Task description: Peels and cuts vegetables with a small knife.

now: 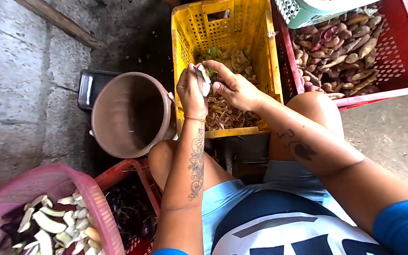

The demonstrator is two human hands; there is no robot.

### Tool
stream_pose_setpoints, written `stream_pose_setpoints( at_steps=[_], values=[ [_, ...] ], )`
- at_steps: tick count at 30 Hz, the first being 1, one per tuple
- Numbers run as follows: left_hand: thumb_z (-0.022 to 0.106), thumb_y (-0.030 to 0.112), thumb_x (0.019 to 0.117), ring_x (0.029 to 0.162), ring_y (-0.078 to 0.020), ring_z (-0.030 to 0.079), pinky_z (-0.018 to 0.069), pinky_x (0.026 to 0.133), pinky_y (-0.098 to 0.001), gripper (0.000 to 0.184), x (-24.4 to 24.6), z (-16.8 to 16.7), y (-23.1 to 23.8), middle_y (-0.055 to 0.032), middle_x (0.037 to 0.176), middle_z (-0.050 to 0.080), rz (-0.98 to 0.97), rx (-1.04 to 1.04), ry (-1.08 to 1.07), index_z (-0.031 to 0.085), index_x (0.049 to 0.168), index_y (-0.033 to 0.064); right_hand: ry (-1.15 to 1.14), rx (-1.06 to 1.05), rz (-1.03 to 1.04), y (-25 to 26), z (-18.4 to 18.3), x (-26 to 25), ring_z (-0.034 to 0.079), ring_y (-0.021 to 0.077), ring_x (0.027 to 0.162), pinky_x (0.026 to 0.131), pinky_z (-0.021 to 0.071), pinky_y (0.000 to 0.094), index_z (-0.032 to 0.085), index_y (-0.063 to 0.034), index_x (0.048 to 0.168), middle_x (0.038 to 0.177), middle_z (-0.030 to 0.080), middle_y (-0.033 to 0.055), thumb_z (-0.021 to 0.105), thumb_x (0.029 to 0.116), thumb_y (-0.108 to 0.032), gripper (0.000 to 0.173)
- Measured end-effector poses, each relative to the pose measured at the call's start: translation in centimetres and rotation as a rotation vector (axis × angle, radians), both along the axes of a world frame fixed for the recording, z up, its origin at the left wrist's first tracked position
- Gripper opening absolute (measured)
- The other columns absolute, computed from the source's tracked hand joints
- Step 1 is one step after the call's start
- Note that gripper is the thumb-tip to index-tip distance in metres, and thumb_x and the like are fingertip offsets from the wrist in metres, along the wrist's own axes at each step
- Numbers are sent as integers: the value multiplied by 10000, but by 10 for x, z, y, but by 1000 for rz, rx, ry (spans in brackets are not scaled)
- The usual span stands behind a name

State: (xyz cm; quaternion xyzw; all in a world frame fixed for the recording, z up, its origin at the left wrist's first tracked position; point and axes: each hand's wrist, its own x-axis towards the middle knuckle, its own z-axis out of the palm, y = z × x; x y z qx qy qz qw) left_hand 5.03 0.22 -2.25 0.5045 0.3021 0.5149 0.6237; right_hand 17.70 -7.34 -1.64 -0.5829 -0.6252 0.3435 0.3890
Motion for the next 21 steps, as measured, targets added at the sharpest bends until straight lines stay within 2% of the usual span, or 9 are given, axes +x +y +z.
stream_pose_setpoints(
  at_steps=[2, 5, 7, 10, 11, 13, 15, 17, 21],
  values=[
    [358, 168, 1114, 679, -58, 616, 542, 614, -230, 339, -1, 0, 0, 29, 764, 634, -12, -2, 6, 622, 906, 118, 23, 9, -3, 0, -1, -1, 691, 246, 859, 800, 564, 485, 272, -216, 1636, 1075, 708, 135, 425, 1104, -244, 554],
    [379, 145, 1099, 642, -62, 615, 529, 561, -234, 334, 1, 1, -5, 23, 746, 644, -8, -22, 15, 648, 905, 101, 36, 125, -21, 3, -7, 2, 681, 184, 1097, 945, 544, 429, 428, -119, 1533, 1433, 606, 82, 417, 1102, -220, 443],
    [386, 134, 1095, 635, -55, 616, 523, 543, -219, 325, 1, 3, -7, 24, 757, 653, -27, -47, 0, 651, 909, 104, 56, 190, -20, 5, -8, 4, 651, 144, 1193, 1000, 527, 372, 499, -75, 1453, 1519, 538, 73, 411, 1103, -202, 383],
    [356, 181, 1117, 604, -42, 615, 517, 501, -188, 335, -2, 8, -8, 12, 799, 674, -121, -135, -47, 647, 966, 110, 267, 221, -48, 5, -4, 3, 631, 22, 860, 760, 530, 204, 540, -16, 1372, 1223, 666, 42, 438, 1094, -140, 320],
    [333, 201, 1125, 576, -49, 611, 517, 482, -185, 338, -3, 11, -8, -2, 809, 676, -159, -165, -65, 632, 1004, 101, 441, 199, -70, 5, -3, 1, 545, 13, 639, 574, 475, 178, 519, 10, 1365, 943, 637, 14, 426, 1094, -115, 312],
    [273, 220, 1139, 563, -74, 638, 536, 475, -188, 337, -4, 14, -7, -30, 826, 696, -216, -183, -95, 583, 1133, 88, 724, 70, -111, 5, 1, 2, 476, 47, 500, 458, 449, 195, 458, -50, 1395, 740, 524, -12, 342, 1112, -140, 319],
    [241, 221, 1142, 636, -108, 686, 572, 517, -213, 336, -6, 13, -4, -42, 877, 703, -234, -189, -107, 535, 1244, 96, 863, -131, -197, 4, 5, 3, 463, 73, 474, 437, 450, 211, 477, -119, 1388, 671, 464, -25, 293, 1133, -217, 329],
    [245, 225, 1144, 699, -131, 718, 594, 544, -231, 334, -6, 13, -1, -48, 898, 704, -170, -251, -88, 544, 1212, 93, 874, -279, -231, 3, 7, 1, 452, 71, 463, 425, 428, 201, 479, -130, 1334, 643, 451, -27, 274, 1140, -261, 311],
    [207, 359, 1144, 592, -91, 632, 509, 477, -196, 459, -3, 17, 4, -29, 791, 658, -11, -376, -26, 573, 1065, 94, 482, -140, -89, -1, 4, -5, 476, 84, 572, 518, 435, 239, 279, -125, 1615, 868, 572, 47, 341, 1113, -207, 512]
  ],
)
